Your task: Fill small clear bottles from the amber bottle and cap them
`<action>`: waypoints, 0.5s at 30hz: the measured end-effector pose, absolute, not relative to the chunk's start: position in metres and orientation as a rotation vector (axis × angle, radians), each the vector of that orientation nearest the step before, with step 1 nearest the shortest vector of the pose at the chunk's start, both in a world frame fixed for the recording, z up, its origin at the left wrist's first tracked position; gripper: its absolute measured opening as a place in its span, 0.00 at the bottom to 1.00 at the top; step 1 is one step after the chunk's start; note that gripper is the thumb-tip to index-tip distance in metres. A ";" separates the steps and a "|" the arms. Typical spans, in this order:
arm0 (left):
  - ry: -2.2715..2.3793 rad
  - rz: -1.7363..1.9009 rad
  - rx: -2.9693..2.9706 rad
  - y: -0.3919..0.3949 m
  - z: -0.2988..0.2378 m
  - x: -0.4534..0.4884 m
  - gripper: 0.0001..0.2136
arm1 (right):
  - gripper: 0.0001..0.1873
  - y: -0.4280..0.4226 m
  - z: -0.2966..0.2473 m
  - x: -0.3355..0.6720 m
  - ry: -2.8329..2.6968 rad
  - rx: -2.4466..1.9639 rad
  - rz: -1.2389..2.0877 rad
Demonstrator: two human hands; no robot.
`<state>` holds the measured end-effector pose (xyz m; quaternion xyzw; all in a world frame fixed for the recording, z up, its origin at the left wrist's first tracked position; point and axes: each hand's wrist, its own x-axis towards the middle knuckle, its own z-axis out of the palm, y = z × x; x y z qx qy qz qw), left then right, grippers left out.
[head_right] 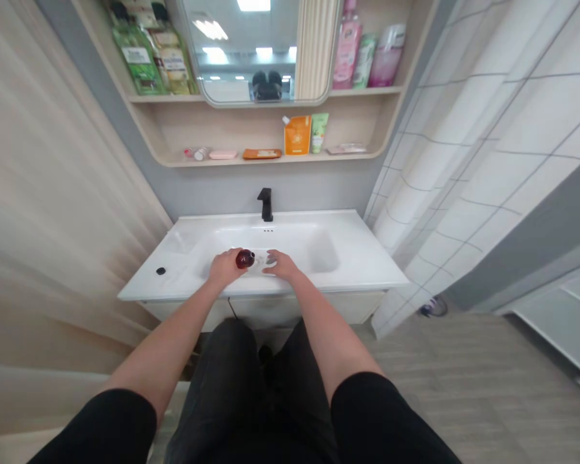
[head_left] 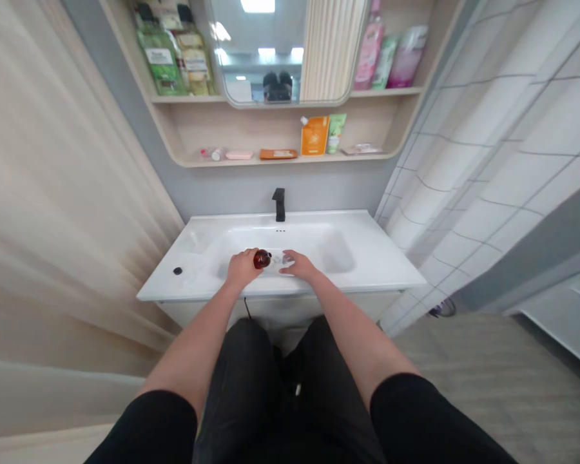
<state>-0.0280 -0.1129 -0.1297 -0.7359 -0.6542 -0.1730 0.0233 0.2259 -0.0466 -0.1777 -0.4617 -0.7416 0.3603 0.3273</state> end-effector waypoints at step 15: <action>-1.979 -0.510 -2.225 -0.115 -0.131 -0.025 0.29 | 0.45 -0.048 -0.178 0.225 -1.931 -1.179 0.980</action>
